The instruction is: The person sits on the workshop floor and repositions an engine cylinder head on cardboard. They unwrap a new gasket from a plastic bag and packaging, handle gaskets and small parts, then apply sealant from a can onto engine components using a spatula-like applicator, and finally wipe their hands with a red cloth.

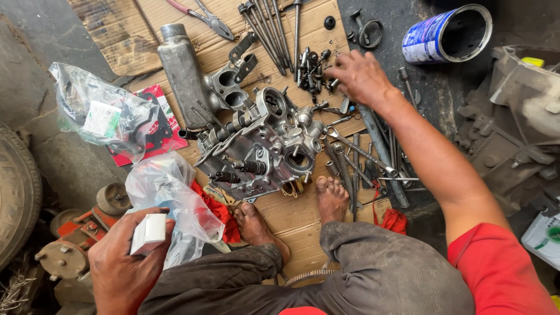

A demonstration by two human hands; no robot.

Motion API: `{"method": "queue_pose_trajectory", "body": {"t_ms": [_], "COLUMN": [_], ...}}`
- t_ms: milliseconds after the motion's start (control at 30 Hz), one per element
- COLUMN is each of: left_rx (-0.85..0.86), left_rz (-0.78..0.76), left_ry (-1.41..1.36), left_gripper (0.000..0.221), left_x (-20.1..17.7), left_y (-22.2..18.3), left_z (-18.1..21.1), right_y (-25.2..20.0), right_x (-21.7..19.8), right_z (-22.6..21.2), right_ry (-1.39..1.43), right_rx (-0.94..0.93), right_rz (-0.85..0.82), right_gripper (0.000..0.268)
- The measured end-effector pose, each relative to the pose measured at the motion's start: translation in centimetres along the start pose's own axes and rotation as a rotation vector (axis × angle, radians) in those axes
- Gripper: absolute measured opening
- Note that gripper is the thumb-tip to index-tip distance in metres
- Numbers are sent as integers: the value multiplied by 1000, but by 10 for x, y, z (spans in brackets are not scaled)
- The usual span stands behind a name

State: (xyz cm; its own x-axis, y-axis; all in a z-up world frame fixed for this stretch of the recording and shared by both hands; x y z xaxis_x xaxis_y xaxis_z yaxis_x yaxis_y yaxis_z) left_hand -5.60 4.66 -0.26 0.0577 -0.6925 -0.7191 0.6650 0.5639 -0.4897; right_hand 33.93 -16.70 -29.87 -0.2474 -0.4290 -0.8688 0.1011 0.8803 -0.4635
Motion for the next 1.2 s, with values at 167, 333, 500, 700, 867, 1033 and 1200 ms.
{"method": "queue_pose_trajectory", "body": {"t_ms": [167,333,500,700,867,1033,1200], "left_rx": [-27,0,37,27,108,72,71], "left_rz": [-17,5,-38,-39,-63,-64,-59], "left_ry": [-15,-24,-42,-18,-45,-24,-40], "left_gripper": [27,27,28,29,31,30,30], "left_x": [-1,-2,2,1,3,3,3], "left_y": [-1,1,3,4,4,4,5], "left_z": [4,7,12,11,14,15,17], "right_y": [8,27,59,23,4,4,1], "right_x": [52,45,56,28,63,63,72], "right_z": [18,61,81,48,28,38,58], "right_ry": [-195,-42,26,242,110,544,1129], "right_rx": [-56,17,63,270,292,332,390], "right_rz": [-3,108,397,64,-153,29,41], "right_gripper": [34,19,18,14,24,17,17]}}
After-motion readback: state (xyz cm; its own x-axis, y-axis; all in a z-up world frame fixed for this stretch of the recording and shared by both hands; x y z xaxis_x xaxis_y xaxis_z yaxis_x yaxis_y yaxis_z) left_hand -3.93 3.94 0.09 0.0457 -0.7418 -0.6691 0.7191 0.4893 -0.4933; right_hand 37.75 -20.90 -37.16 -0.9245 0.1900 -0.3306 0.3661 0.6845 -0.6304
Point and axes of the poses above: each hand's wrist, its own y-axis towards the middle knuckle, its own x-axis out of the palm, z = x × y, the point moved 4 cm from there along y, towards the middle knuckle, and after that the axes turned 11 degrees about -z, right-handed, at the moved point
